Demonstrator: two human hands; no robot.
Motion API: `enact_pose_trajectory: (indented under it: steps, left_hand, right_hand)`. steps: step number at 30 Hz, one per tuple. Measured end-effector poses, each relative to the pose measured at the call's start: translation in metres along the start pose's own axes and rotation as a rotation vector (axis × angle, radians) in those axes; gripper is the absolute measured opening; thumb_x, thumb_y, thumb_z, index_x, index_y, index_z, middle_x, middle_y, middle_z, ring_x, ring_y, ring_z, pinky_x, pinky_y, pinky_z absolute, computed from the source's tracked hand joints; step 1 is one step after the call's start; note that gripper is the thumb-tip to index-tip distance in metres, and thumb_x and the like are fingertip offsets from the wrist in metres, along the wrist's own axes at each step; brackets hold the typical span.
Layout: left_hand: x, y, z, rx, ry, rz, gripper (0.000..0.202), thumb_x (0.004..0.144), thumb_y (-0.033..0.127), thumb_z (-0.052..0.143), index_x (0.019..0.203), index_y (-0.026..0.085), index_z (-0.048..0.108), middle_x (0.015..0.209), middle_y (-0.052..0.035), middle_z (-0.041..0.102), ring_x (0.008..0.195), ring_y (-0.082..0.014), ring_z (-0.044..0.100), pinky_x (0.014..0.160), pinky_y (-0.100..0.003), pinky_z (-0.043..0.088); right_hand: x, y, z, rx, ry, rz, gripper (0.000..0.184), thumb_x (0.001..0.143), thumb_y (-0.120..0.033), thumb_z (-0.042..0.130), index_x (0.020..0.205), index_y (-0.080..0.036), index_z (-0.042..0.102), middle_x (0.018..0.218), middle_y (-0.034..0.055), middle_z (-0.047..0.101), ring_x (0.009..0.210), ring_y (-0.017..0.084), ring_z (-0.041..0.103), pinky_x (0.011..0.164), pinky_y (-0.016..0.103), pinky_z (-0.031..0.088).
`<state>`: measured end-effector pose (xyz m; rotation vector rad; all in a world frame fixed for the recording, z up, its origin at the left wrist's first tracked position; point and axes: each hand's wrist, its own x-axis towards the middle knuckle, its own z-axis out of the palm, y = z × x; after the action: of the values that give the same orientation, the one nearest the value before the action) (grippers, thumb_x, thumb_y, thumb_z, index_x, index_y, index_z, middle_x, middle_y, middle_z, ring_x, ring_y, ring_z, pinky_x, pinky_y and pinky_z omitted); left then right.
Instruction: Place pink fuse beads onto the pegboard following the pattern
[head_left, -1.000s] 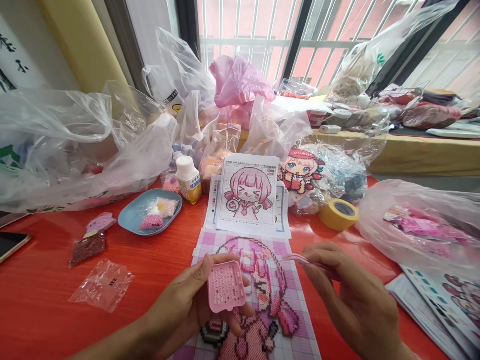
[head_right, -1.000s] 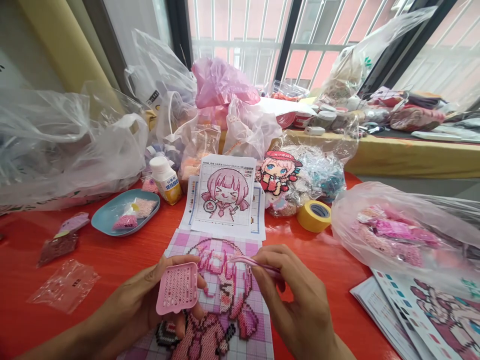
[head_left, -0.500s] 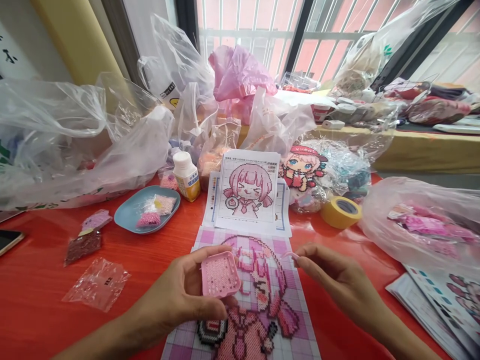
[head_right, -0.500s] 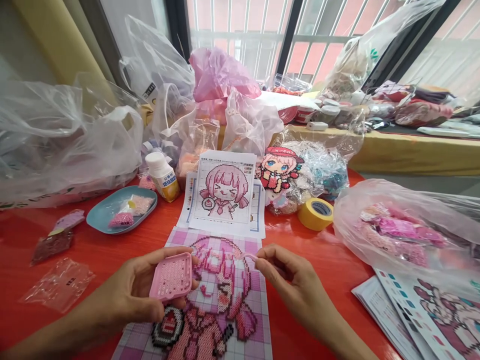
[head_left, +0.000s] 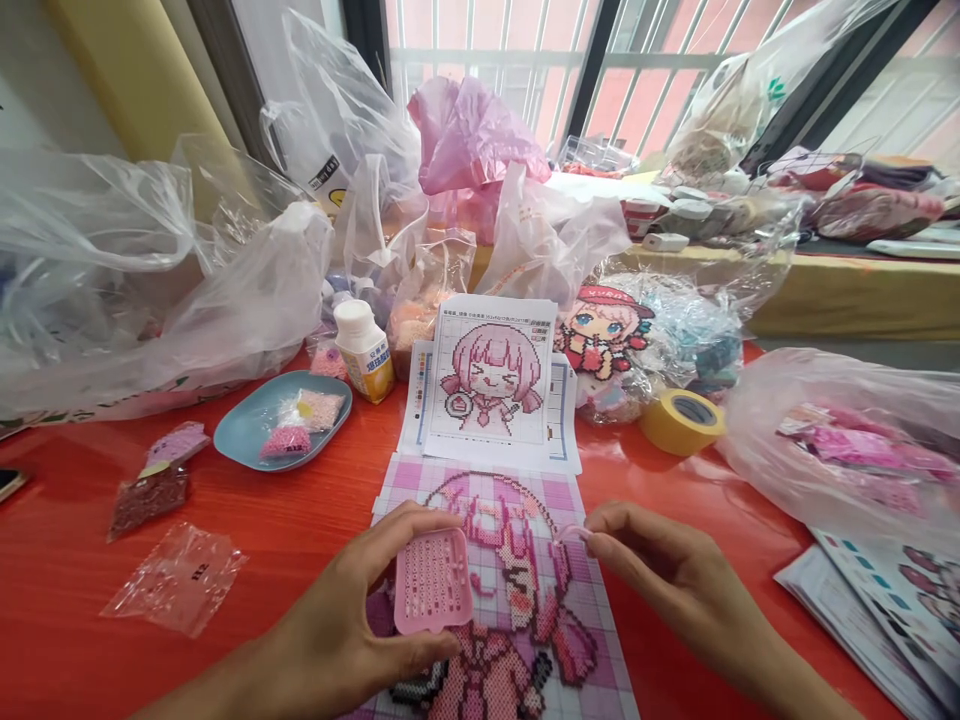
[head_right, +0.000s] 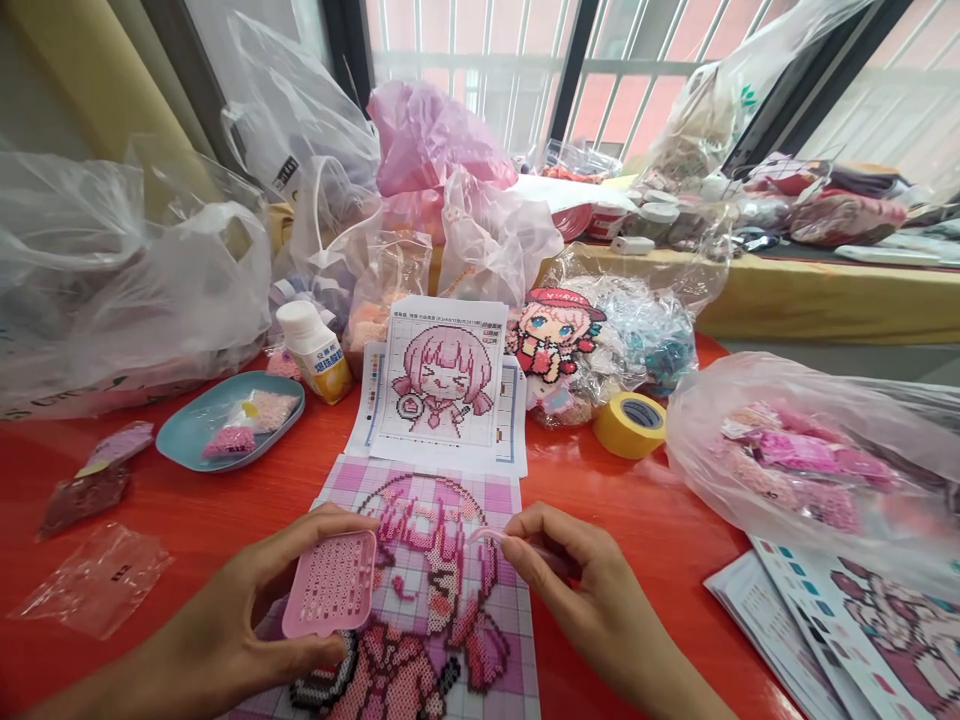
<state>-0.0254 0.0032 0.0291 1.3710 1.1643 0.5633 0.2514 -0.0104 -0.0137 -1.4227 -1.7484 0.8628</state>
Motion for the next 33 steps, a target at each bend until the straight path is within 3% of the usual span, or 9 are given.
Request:
enact_pose_trajectory:
  steps: [3,6,10,15,26,33]
  left_hand:
    - [0.001,-0.009,-0.003,-0.036,-0.103,-0.02,0.055,0.068,0.034,0.078,0.119,0.029,0.058,0.126,-0.0062,0.054,0.11,-0.0287,0.053,0.084,-0.035,0.05]
    - [0.0,-0.014,-0.005,-0.118,-0.212,-0.097,0.061,0.072,0.035,0.075,0.128,0.034,0.048,0.121,-0.0051,0.057,0.098,-0.0246,0.058,0.075,-0.033,0.053]
    - [-0.003,-0.007,-0.002,-0.046,-0.124,-0.091,0.053,0.069,0.041,0.077,0.118,0.032,0.056,0.1,-0.0021,0.062,0.086,-0.0213,0.058,0.073,-0.031,0.052]
    - [-0.004,-0.001,0.002,0.089,0.006,0.108,0.046,0.062,0.043,0.081,0.105,0.032,0.07,0.114,-0.0044,0.061,0.112,-0.0297,0.052,0.098,-0.039,0.043]
    - [-0.004,-0.029,0.008,0.179,0.081,0.437,0.058,0.066,0.031,0.081,0.12,0.042,0.063,0.116,-0.0006,0.07,0.109,-0.0264,0.062,0.096,-0.033,0.05]
    - [0.002,-0.038,0.006,0.436,0.118,0.698,0.054,0.081,0.044,0.066,0.131,0.036,0.05,0.119,0.0009,0.068,0.112,-0.0193,0.062,0.1,-0.026,0.048]
  right_hand:
    - [-0.001,-0.003,-0.001,-0.003,-0.042,-0.015,0.029,0.09,-0.043,0.051,0.075,-0.02,0.059,0.066,-0.0002,0.058,0.057,0.011,0.052,0.049,0.022,0.045]
    - [-0.002,-0.006,-0.002,-0.008,-0.107,-0.047,0.028,0.09,-0.042,0.051,0.074,-0.02,0.057,0.061,-0.0025,0.052,0.051,0.009,0.044,0.044,0.02,0.039]
    - [-0.002,-0.01,-0.001,-0.007,-0.195,-0.039,0.029,0.091,-0.041,0.05,0.073,-0.02,0.057,0.058,-0.0041,0.048,0.05,0.007,0.038,0.043,0.018,0.033]
    - [-0.003,-0.007,-0.001,-0.01,-0.234,-0.021,0.028,0.091,-0.04,0.05,0.073,-0.02,0.056,0.06,-0.0041,0.051,0.052,0.007,0.04,0.045,0.018,0.033]
    - [-0.009,-0.009,0.002,-0.024,-0.301,-0.02,0.025,0.093,-0.039,0.049,0.077,-0.021,0.055,0.064,-0.0041,0.055,0.056,0.007,0.047,0.05,0.017,0.039]
    - [-0.006,-0.01,0.0,-0.069,-0.319,0.066,0.031,0.092,-0.047,0.048,0.075,-0.021,0.055,0.064,-0.0036,0.055,0.056,0.007,0.047,0.051,0.017,0.039]
